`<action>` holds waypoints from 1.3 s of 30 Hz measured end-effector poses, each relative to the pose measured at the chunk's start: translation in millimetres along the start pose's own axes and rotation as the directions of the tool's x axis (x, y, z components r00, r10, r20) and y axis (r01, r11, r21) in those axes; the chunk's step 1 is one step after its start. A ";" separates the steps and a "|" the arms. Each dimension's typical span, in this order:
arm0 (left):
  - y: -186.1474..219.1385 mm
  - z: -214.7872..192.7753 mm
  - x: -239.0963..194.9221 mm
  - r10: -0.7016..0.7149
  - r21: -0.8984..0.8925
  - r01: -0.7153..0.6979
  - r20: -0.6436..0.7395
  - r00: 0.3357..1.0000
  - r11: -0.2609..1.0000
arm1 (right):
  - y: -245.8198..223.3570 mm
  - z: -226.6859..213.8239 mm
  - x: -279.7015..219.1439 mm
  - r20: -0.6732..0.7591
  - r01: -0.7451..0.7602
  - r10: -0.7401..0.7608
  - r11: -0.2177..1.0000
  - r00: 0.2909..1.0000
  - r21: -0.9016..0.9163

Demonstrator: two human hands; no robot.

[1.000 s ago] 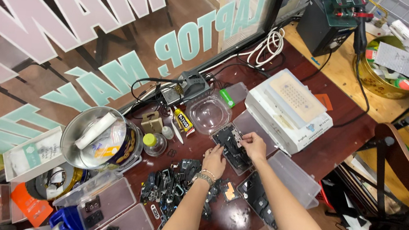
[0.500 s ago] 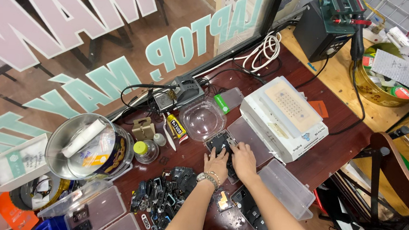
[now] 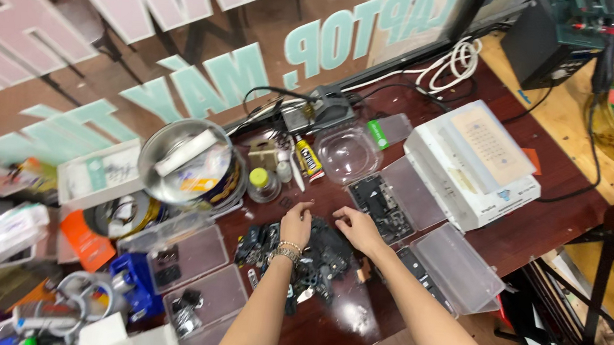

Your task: The person sorts small electronic components, primarily camera modules, from a central pile on a workbench into clear plastic storage boxes. They handle the parts by hand, picking them up, turning them over, and placing them into designated compartments.

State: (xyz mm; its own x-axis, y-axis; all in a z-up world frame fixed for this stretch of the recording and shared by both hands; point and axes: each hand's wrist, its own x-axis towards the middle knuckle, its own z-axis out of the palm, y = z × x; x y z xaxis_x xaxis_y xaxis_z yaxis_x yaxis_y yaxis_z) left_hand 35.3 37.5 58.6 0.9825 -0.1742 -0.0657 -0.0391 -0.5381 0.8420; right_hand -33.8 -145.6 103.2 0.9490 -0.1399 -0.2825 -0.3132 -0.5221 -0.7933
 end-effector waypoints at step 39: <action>33.4 -12.6 -47.4 -0.060 -0.601 0.532 0.627 0.776 0.596 | 4.6 -29.0 -68.1 0.123 -0.158 0.105 0.795 0.987 0.586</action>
State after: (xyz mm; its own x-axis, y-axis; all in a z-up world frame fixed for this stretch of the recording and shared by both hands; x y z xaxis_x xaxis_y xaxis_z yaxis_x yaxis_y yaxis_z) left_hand -10.2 38.2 96.6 0.6510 -0.6204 -0.4374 0.6086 0.0822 0.7892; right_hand -98.8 -162.9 134.5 0.8989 -0.0894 -0.4290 -0.4204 0.0999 -0.9018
